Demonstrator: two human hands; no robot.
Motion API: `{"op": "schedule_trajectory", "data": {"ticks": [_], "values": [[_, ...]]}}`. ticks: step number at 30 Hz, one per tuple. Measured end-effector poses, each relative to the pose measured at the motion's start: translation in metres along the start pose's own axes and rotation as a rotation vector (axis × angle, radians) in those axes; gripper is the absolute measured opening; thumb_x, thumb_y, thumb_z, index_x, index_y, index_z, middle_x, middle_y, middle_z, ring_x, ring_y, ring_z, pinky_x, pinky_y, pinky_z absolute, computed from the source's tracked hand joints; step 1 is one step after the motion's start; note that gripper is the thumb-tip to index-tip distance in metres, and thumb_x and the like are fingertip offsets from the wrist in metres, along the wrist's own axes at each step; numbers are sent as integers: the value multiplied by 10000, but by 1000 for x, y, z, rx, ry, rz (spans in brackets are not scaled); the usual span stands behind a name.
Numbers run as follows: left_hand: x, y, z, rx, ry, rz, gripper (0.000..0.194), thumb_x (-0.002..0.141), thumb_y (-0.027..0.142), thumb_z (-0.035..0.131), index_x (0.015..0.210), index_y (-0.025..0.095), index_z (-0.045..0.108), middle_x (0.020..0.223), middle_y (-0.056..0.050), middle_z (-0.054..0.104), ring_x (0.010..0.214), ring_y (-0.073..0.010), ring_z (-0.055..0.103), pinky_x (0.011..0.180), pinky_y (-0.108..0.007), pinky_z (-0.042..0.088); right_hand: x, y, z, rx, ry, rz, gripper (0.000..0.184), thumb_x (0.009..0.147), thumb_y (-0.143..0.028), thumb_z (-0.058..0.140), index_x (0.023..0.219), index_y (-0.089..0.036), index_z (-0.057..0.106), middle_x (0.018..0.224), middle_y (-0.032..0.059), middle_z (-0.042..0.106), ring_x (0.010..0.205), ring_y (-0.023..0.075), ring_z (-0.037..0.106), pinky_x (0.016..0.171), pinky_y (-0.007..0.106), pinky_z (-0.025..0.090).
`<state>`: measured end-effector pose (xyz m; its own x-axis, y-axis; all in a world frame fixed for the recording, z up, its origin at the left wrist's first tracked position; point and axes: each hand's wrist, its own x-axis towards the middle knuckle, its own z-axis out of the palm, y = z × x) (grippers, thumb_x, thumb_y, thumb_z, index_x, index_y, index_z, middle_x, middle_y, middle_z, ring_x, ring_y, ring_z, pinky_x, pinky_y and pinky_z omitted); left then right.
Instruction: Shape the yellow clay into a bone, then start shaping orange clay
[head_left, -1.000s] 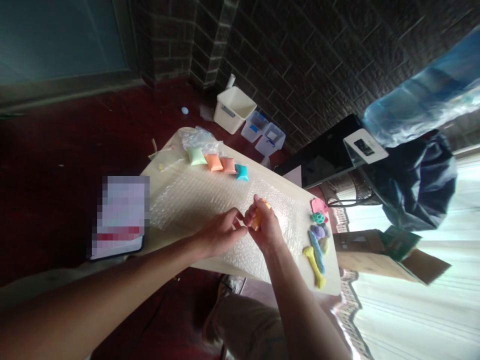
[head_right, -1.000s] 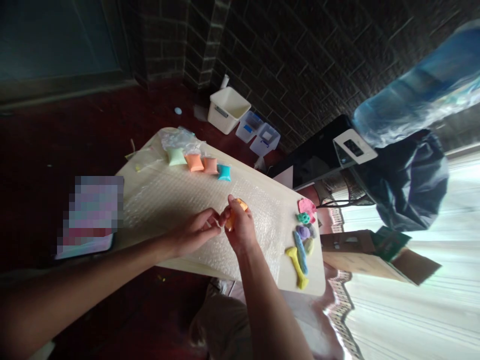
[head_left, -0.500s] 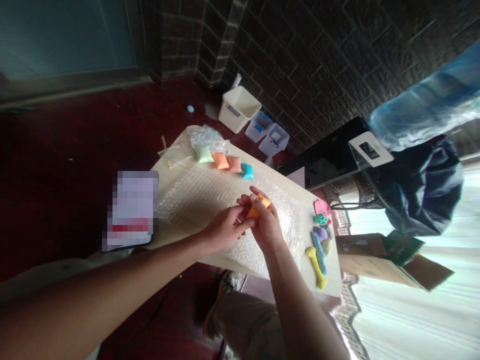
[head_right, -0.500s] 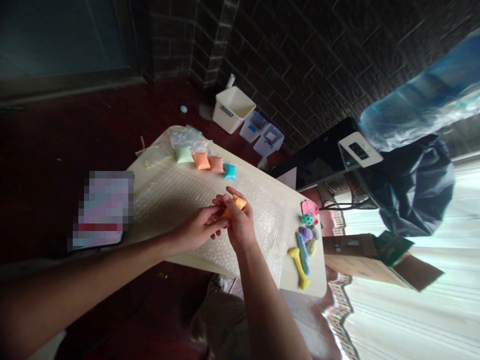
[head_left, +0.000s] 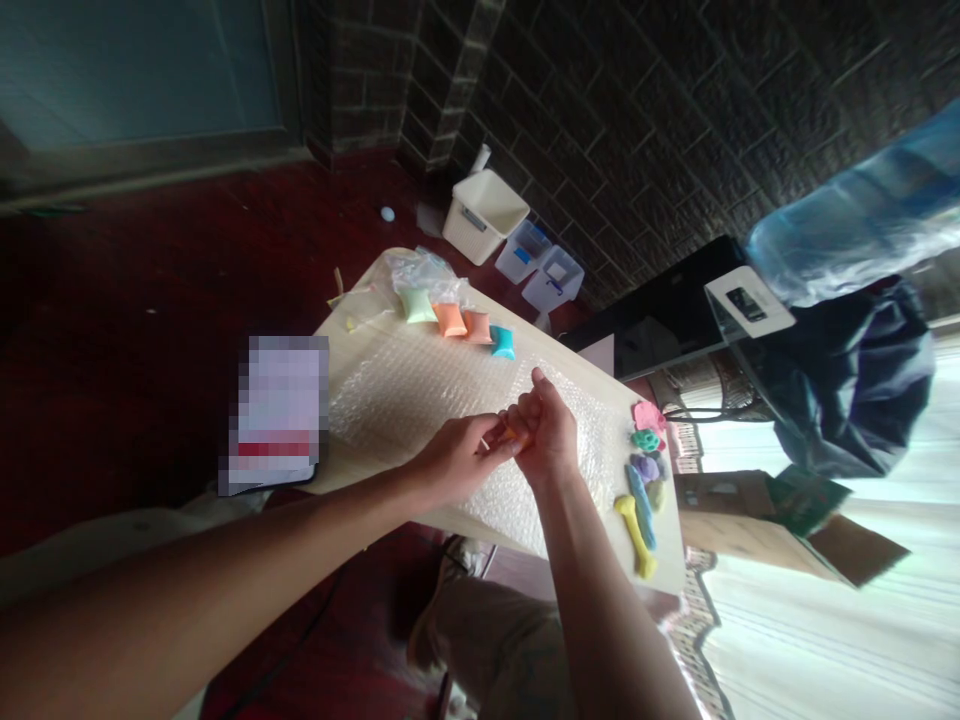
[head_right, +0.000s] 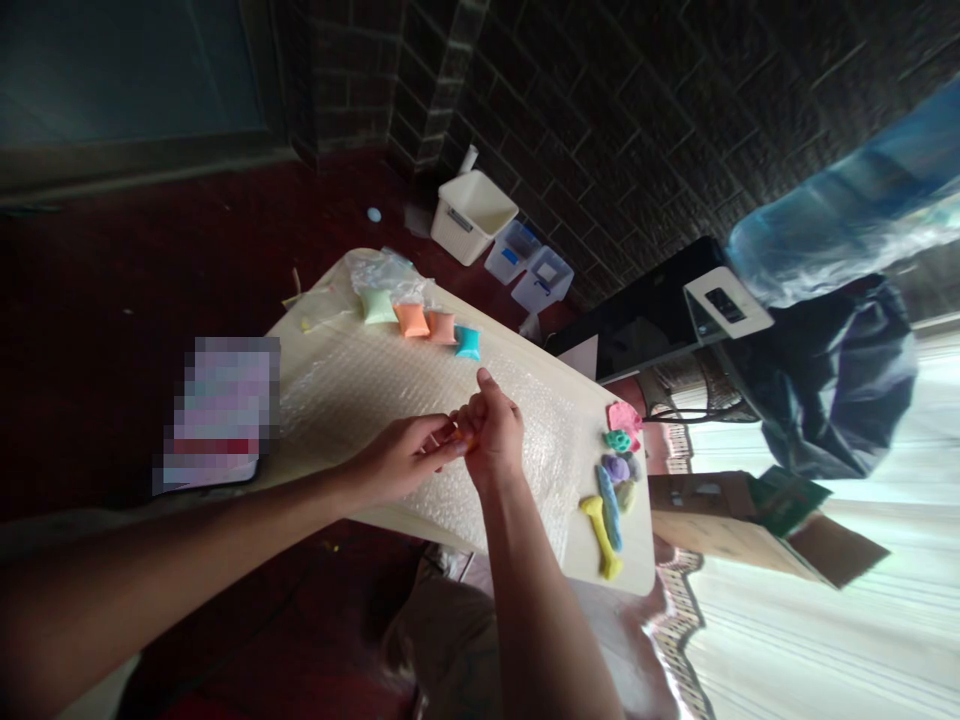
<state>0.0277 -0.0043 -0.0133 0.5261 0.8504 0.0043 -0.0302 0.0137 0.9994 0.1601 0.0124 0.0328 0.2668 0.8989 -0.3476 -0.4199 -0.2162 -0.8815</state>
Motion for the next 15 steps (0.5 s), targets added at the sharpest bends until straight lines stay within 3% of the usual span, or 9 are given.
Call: {"op": "schedule_trajectory", "data": {"ticks": [3,5,7,10,15], "values": [[2,0,-2,-55,-3,-11,387,998,530,609,1087,168,711,925,-62,747,716,-173,667,639,-276,486,-1,-6,-4,17,-68,21,366,772,-514,871,762,-216,659,622,-44,654,512,118,614,500,254,538],[2,0,-3,-75,-29,-30,414,1000,568,593,1011,168,700,828,-36,709,675,-169,651,623,-275,470,-3,-10,-7,27,-105,-9,376,722,-473,918,890,-213,706,734,-30,715,579,125,657,545,257,577],[1,1,-2,-61,-58,-22,431,998,586,591,893,175,670,742,-15,661,660,-167,635,619,-272,452,-5,-11,-8,23,-91,-46,359,702,-412,942,743,-203,653,577,-75,597,464,80,536,499,228,542],[-2,3,-1,16,-62,19,452,1012,590,572,826,186,650,689,-1,628,656,-163,605,616,-270,413,-4,-8,-2,-17,28,-64,540,747,-401,911,533,-224,449,403,-122,336,342,51,319,361,210,390],[-5,4,0,124,-21,22,535,1037,624,502,735,192,593,645,10,575,616,-155,536,588,-289,329,-1,-6,5,-32,148,-63,618,807,-429,864,502,-250,357,372,-113,295,318,66,279,327,244,330]]}}
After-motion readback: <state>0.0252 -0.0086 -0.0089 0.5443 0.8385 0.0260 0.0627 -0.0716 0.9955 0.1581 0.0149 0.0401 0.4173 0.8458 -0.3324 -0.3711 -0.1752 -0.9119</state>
